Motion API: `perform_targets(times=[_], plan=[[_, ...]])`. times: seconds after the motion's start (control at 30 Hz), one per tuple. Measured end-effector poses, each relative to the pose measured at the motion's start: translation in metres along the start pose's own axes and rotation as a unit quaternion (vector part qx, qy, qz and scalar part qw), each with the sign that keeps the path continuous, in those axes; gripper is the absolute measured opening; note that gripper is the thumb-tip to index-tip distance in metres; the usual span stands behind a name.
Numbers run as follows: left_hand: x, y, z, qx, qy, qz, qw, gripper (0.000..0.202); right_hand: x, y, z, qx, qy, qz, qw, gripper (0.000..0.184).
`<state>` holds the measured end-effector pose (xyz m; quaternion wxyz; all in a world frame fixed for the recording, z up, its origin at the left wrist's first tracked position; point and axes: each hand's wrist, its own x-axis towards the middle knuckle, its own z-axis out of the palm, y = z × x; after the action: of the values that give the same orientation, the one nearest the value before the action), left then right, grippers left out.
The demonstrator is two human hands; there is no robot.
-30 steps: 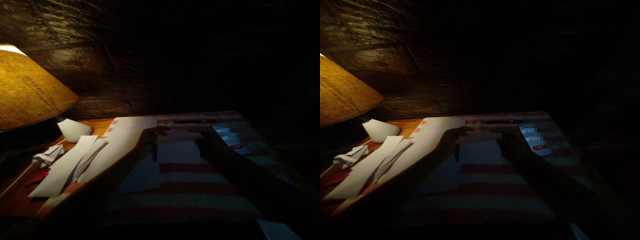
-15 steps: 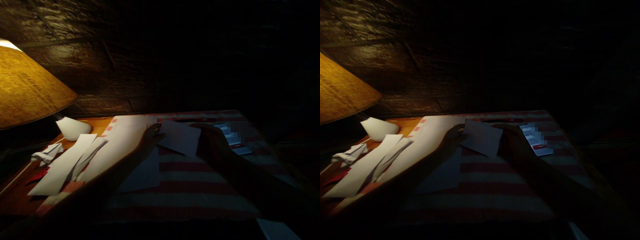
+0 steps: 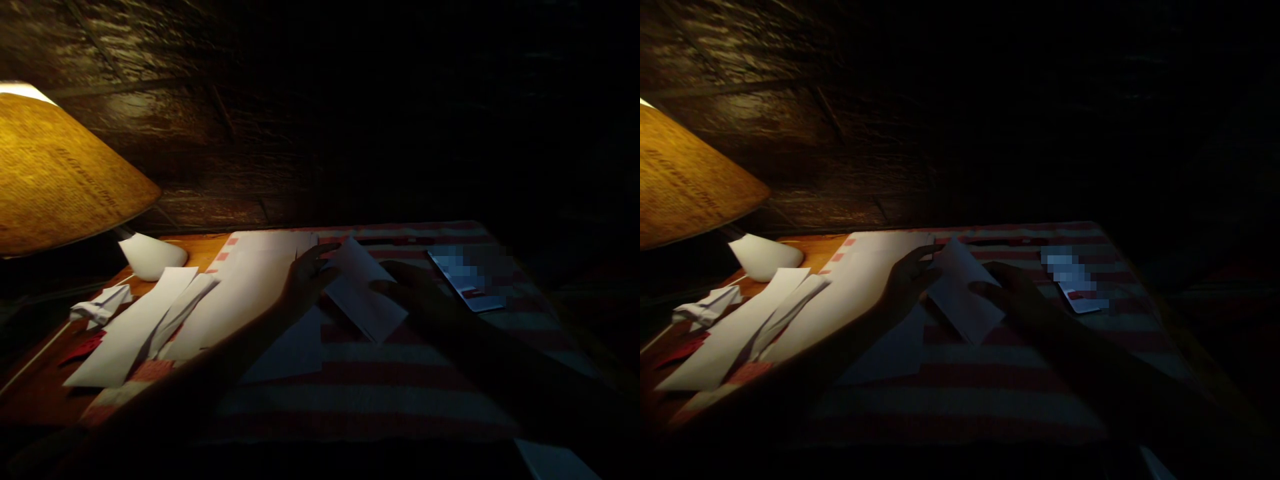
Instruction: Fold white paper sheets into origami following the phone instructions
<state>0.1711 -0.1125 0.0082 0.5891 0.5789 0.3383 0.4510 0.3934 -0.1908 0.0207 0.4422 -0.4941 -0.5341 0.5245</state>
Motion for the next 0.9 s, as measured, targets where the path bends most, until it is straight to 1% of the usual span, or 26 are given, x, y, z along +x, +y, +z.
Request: perform_targets(times=[0.1,0.2,0.27,0.37,0.43,0.5,0.57,0.67,0.77,0.9], plan=[[0.004,-0.002,-0.002,-0.059,0.021,-0.021,0.998,0.068,-0.001,-0.004,0.001,0.019,0.022,0.024,0.999,0.032],[0.007,-0.007,-0.004,-0.123,0.024,-0.039,0.991,0.06,0.0,-0.004,0.004,0.065,0.051,0.032,0.996,0.032],[0.006,-0.011,-0.003,-0.096,0.013,-0.049,0.994,0.054,0.002,-0.001,0.006,0.08,0.057,0.034,0.995,0.034],[0.001,-0.013,0.0,0.02,-0.007,-0.056,0.998,0.051,0.003,0.002,0.008,0.06,0.037,0.045,0.997,0.037],[-0.004,-0.013,0.002,0.078,-0.018,-0.084,0.993,0.052,0.002,0.002,0.009,0.051,0.01,0.056,0.997,0.041],[-0.007,-0.012,0.003,0.104,-0.034,-0.124,0.986,0.054,0.001,0.001,0.009,0.06,-0.011,0.061,0.996,0.041],[-0.008,-0.012,0.002,0.106,-0.05,-0.146,0.982,0.055,0.0,0.002,0.009,0.074,-0.026,0.059,0.995,0.039],[-0.006,-0.012,0.001,0.072,-0.048,-0.144,0.986,0.055,0.001,0.007,0.007,0.084,-0.029,0.059,0.994,0.036],[-0.004,-0.013,0.0,0.046,-0.033,-0.153,0.987,0.058,0.002,0.008,0.006,0.099,-0.017,0.068,0.993,0.035],[-0.002,-0.013,0.0,0.042,-0.03,-0.152,0.987,0.063,0.001,0.002,0.006,0.093,0.009,0.088,0.992,0.036]])
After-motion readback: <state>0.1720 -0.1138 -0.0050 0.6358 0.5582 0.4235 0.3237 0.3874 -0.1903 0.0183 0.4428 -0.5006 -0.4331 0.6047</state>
